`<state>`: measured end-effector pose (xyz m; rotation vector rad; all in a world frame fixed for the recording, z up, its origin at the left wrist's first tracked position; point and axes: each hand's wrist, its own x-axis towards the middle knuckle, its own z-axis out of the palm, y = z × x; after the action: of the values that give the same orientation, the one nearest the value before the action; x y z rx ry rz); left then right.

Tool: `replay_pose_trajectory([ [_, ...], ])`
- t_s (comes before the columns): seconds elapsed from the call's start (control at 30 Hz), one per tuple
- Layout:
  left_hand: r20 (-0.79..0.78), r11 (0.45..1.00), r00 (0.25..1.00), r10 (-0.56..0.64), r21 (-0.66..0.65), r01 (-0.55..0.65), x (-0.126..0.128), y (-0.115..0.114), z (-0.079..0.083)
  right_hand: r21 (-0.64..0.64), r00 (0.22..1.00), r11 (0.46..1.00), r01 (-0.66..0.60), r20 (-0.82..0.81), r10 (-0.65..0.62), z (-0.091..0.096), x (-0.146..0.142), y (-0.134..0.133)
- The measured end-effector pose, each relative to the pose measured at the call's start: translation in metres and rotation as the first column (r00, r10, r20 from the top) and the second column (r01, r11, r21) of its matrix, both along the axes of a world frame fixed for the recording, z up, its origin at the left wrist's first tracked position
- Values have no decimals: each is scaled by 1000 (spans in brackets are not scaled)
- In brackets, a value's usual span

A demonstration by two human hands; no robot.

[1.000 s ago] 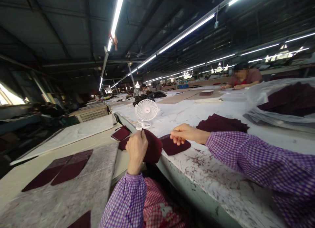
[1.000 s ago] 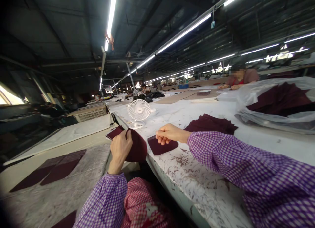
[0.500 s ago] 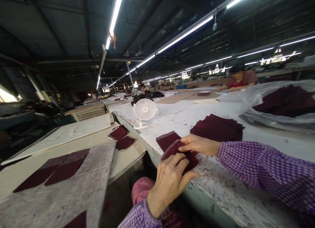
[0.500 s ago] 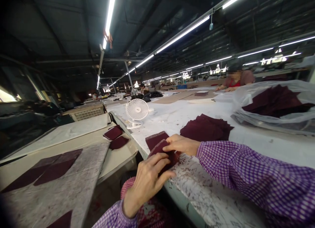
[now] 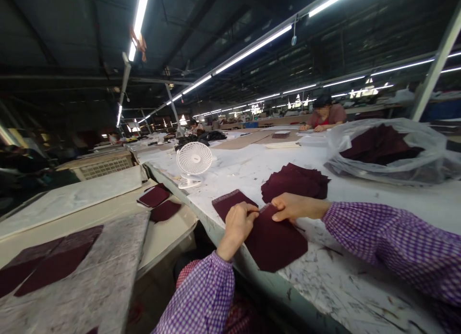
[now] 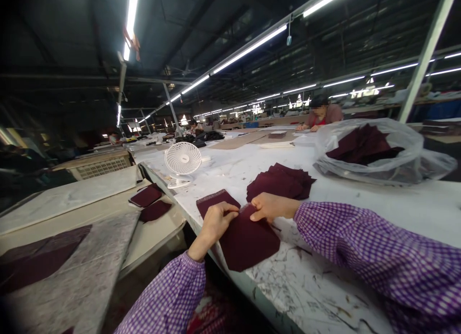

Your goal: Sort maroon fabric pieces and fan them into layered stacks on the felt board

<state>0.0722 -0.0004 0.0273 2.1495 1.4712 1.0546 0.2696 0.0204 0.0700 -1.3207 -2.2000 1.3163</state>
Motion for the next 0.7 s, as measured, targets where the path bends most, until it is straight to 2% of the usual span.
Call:
replay_pose_trajectory([
  [0.07,-119,999,993,-1,47,6,5,0,-2,127,995,992,11,98,-24,1,9,6],
  [0.13,-195,997,981,-1,74,16,6,-1,-5,322,985,947,-11,164,-45,1,16,11],
  [0.23,-237,994,971,1,108,26,6,-3,-7,583,969,797,-158,245,13,-2,19,18],
  [0.3,-254,990,967,4,135,32,6,-4,-8,662,955,704,-258,285,82,-5,17,21],
  [0.37,-263,987,965,5,158,38,6,-5,-8,703,942,640,-310,319,106,-9,14,23],
  [0.43,-268,983,963,4,175,45,6,-5,-9,711,933,620,-331,344,103,-12,12,24],
  [0.7,-271,976,963,3,211,57,6,-7,-10,722,920,595,-354,384,83,-16,7,25],
])
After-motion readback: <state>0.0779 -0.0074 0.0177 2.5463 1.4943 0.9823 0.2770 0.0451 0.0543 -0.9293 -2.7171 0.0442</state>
